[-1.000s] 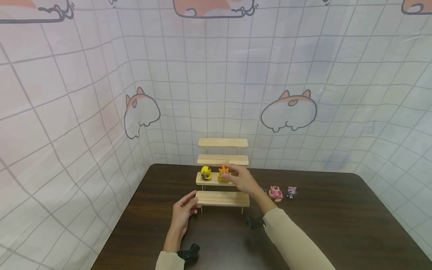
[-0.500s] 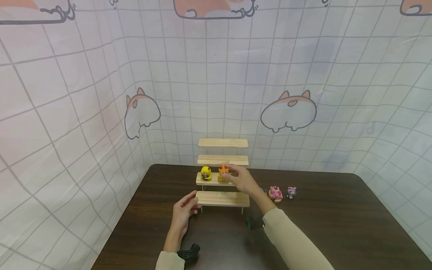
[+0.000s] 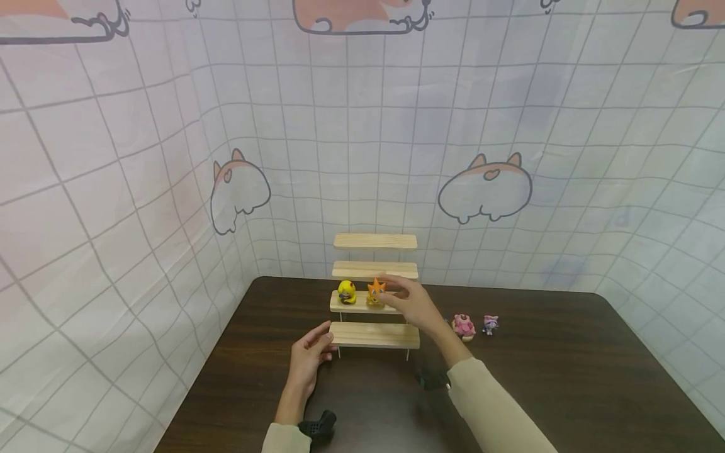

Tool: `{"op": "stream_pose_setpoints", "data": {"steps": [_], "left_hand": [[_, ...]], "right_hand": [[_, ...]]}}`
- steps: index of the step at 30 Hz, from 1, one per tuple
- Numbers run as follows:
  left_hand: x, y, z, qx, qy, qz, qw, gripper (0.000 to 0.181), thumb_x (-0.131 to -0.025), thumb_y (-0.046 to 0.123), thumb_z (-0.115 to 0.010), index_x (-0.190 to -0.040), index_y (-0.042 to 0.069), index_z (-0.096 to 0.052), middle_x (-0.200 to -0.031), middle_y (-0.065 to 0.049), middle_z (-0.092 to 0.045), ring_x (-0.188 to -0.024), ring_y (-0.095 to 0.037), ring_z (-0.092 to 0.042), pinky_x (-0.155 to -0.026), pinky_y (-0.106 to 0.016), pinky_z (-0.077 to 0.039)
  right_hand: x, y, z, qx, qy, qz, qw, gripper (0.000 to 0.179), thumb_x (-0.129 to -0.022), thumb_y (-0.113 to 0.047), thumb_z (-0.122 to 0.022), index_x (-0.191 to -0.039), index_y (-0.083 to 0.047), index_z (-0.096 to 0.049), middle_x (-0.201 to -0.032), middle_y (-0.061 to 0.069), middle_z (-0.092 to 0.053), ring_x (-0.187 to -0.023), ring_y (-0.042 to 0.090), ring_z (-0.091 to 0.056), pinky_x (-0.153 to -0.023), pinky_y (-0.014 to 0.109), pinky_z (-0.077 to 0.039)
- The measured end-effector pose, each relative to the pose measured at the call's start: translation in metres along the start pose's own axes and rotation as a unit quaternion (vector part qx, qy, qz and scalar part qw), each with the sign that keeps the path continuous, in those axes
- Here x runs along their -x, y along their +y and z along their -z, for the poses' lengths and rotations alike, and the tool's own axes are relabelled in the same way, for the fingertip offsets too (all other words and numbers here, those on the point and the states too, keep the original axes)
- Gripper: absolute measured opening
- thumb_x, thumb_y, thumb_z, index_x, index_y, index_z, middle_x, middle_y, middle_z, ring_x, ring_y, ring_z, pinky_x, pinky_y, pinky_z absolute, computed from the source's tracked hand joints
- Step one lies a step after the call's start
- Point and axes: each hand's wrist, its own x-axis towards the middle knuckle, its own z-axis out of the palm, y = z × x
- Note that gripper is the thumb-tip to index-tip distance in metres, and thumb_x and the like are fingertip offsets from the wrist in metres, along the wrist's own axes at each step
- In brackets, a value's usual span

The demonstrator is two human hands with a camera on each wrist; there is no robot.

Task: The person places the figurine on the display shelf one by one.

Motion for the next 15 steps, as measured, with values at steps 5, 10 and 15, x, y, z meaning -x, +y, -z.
{"op": "stream_pose_setpoints", "data": {"steps": [5,10,15], "left_hand": [[0.001,0.0,0.0,0.001,-0.003,-0.001,1.0,0.044,-0.099,0.018,-0.069,-0.141,0.005,-0.062,-0.1,0.002,-0.074,-0.081,-0.011,-0.071,-0.065,-0.022,-0.056],[0.001,0.001,0.0,0.0,-0.003,0.001,1.0,0.045,-0.099,0.018,-0.07,-0.141,0.006,-0.062,-0.099,0.002,-0.073,-0.081,-0.012,-0.071,-0.066,-0.023,-0.056],[0.002,0.002,0.0,0.0,-0.004,0.002,1.0,0.045,-0.098,0.019,-0.07,-0.141,0.007,-0.062,-0.095,0.003,-0.072,-0.082,-0.012,-0.071,-0.066,-0.023,-0.056]], "right_hand": [[0.014,0.007,0.011,-0.024,0.021,0.003,0.9995,0.045,-0.101,-0.031,-0.067,-0.144,-0.021,-0.059,-0.133,0.012,-0.064,-0.113,0.03,-0.068,-0.09,0.047,-0.058],[0.037,0.013,0.024,-0.058,0.054,0.002,0.9968,0.042,-0.102,-0.025,-0.065,-0.139,-0.007,-0.061,-0.127,0.019,-0.066,-0.108,0.03,-0.069,-0.091,0.055,-0.057],[0.066,0.02,0.038,-0.082,0.091,-0.011,0.9924,0.037,-0.101,-0.03,-0.066,-0.131,-0.007,-0.066,-0.122,0.018,-0.07,-0.101,0.021,-0.07,-0.088,0.034,-0.058]]}}
